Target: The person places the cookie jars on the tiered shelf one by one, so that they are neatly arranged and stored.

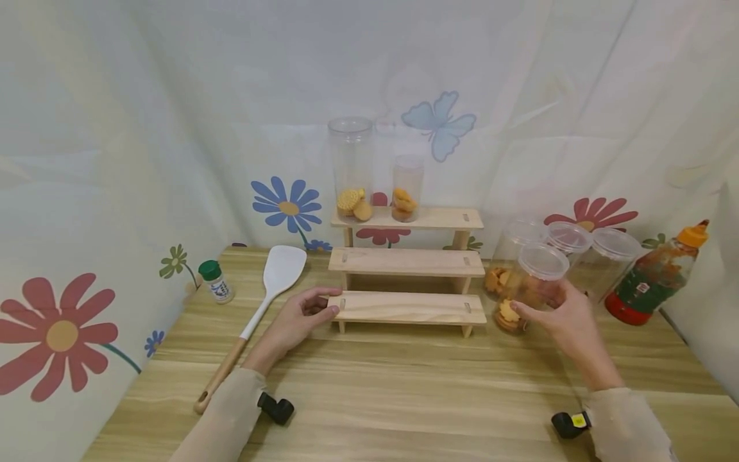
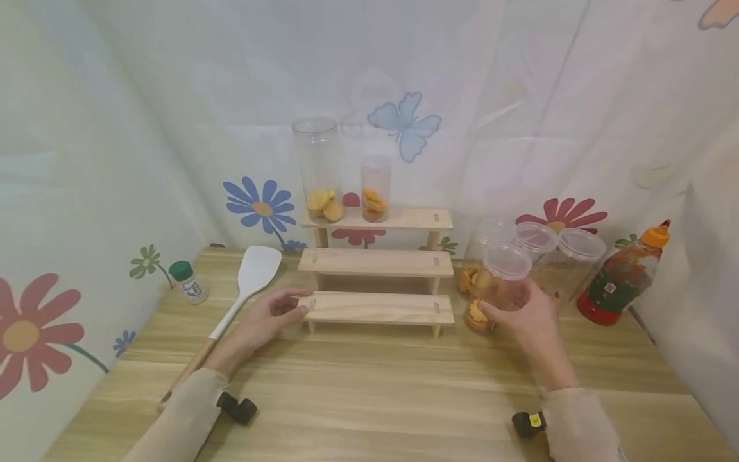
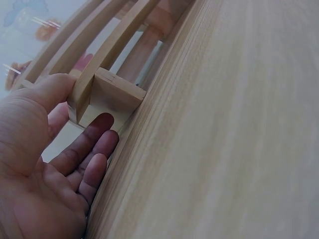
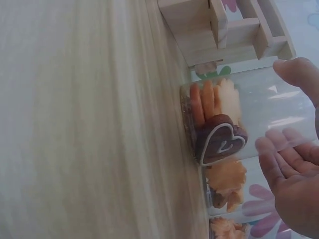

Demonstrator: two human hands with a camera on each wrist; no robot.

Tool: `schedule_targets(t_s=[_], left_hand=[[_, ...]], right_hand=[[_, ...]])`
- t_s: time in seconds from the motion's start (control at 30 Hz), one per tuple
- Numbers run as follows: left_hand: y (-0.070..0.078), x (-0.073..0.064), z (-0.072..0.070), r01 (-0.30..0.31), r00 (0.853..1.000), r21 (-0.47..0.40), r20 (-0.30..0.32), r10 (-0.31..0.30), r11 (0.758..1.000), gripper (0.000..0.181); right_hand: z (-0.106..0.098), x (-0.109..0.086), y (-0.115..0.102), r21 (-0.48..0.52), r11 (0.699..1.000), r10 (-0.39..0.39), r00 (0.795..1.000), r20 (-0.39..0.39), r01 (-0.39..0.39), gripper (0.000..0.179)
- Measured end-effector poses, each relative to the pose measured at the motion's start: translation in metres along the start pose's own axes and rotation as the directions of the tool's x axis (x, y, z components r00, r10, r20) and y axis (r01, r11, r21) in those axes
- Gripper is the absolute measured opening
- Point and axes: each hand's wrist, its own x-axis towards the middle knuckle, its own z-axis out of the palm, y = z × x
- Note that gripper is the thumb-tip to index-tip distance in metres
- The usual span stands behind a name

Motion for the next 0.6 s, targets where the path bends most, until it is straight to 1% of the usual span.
schedule_targets(t_s=[0.17,0.3,0.43,0.6], left_hand=[[-0.001,0.000,0.000,0.004,1.000,-0.010,-0.002,-0.004,1.000,0.039],[-0.003,-0.001,0.001,0.008,1.000,-0.006,-0.002,-0.008,1.000,0.039],[-0.005,0.000,0.001,0.004,1.000,-0.005,0.002,-0.004,1.000,0.039],[-0.007,0.003,0.000,-0.006,1.000,-0.008,0.002,0.006,1.000,0.038]], right_hand=[[0.000,-0.001,-0.001,0.000,1.000,-0.009,1.000,-0.012,0.009,0.077],[-0.004,-0.004,-0.008,-0.001,1.000,-0.027,0.998,-0.055,0.027,0.072],[-0.012,-0.008,-0.023,0.005,0.997,-0.078,0.990,-0.118,0.079,0.066],[-0.021,-0.014,-0.049,0.012,0.990,-0.136,0.976,-0.172,0.141,0.057]])
